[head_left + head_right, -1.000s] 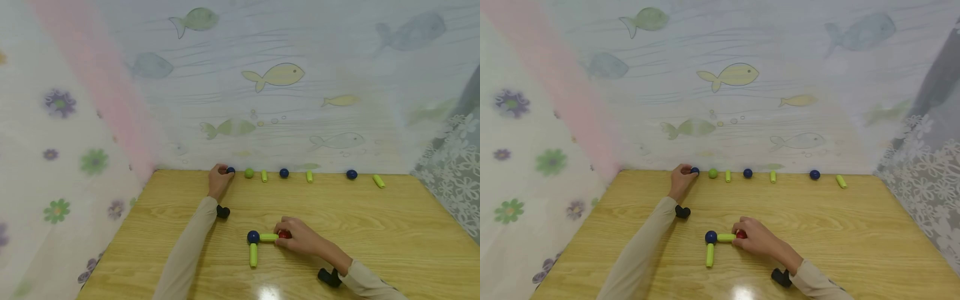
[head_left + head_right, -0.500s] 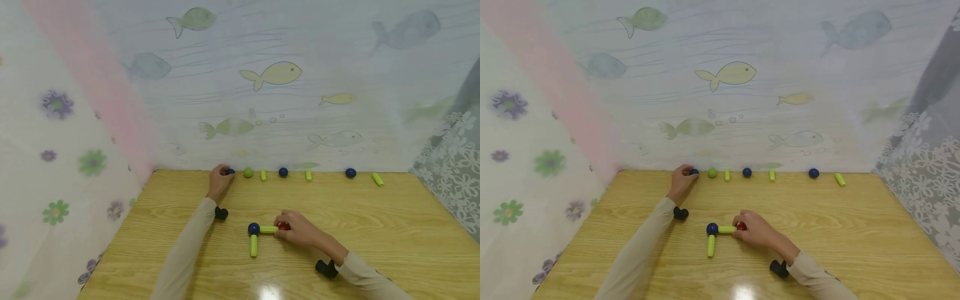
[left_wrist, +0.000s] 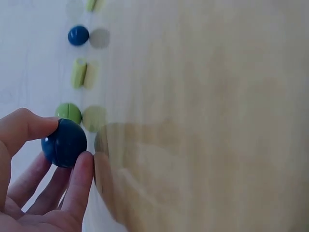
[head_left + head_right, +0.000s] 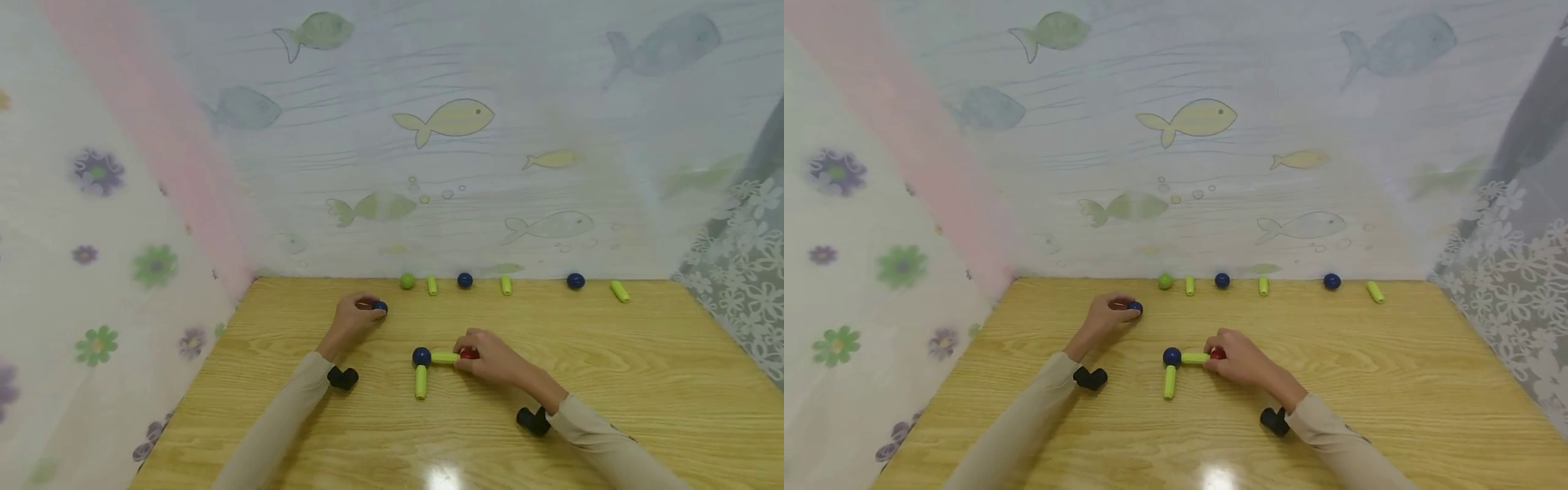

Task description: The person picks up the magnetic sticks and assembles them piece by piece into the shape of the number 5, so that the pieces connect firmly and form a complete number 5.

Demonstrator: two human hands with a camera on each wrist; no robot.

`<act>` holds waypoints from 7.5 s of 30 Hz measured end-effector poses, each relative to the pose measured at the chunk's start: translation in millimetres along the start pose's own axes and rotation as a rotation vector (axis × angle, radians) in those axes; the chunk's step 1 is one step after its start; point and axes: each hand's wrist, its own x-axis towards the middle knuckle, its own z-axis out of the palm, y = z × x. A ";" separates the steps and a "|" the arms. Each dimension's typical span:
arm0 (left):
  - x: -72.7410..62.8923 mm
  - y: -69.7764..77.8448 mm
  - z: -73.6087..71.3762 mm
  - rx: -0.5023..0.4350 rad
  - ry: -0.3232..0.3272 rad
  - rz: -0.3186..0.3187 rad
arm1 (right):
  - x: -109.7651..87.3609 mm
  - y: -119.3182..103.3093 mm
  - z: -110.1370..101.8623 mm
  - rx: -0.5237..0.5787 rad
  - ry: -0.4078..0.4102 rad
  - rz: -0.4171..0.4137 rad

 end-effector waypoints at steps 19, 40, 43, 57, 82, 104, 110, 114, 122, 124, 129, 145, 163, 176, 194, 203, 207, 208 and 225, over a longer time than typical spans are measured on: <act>-74.8 11.2 1.7 0.010 -0.277 0.082 | 11.9 16.5 -4.6 -0.014 0.012 0.008; -125.9 34.6 37.4 0.012 -0.411 0.077 | 16.1 19.0 -5.3 0.016 0.027 -0.017; -126.3 36.4 43.0 0.026 -0.399 0.073 | 16.1 18.5 -5.1 0.014 0.055 -0.071; -110.9 50.0 54.5 0.174 -0.475 -0.012 | 16.4 16.9 -7.4 -0.015 -0.005 0.025; -112.7 59.8 67.2 0.323 -0.443 0.038 | 15.8 18.0 -7.0 -0.028 -0.002 0.033; -118.7 61.5 72.6 0.438 -0.467 0.048 | 15.7 15.6 -4.7 -0.017 0.014 0.036; -115.6 66.7 74.4 0.536 -0.499 0.067 | 14.5 13.3 -5.3 -0.019 0.022 0.060; -115.7 68.3 71.5 0.521 -0.489 0.054 | 15.6 13.5 -4.1 -0.014 0.018 0.043; -119.2 65.8 61.6 0.432 -0.461 0.050 | 15.3 12.6 -3.8 -0.006 0.024 0.039; -119.7 64.9 60.5 0.415 -0.451 0.051 | 15.3 12.0 -4.2 -0.007 0.023 0.043; -120.1 61.2 60.8 0.380 -0.437 0.061 | 15.2 11.1 -4.6 -0.001 0.009 0.056; -118.2 54.5 64.0 0.359 -0.442 0.131 | 15.1 10.5 -6.6 -0.008 0.003 0.037; -114.3 52.8 59.2 0.323 -0.474 0.126 | 14.6 14.6 -0.8 0.016 0.054 -0.021; -111.9 49.9 51.4 0.308 -0.521 0.171 | 10.3 14.2 -1.6 0.076 0.069 -0.013; -102.0 41.5 45.5 0.137 -0.509 0.112 | 16.4 17.6 -24.9 0.169 -0.072 0.108; -80.7 42.4 52.2 0.160 -0.384 0.117 | 32.8 23.3 -42.2 0.136 -0.047 0.125; -73.0 40.3 55.8 0.149 -0.419 0.149 | 47.4 23.1 -48.0 0.131 -0.027 0.140; -71.6 39.4 56.4 0.139 -0.431 0.155 | 51.6 23.8 -48.6 0.138 -0.019 0.145; -66.3 34.7 53.6 -0.037 -0.447 0.071 | 126.3 41.4 -28.5 0.153 0.135 0.276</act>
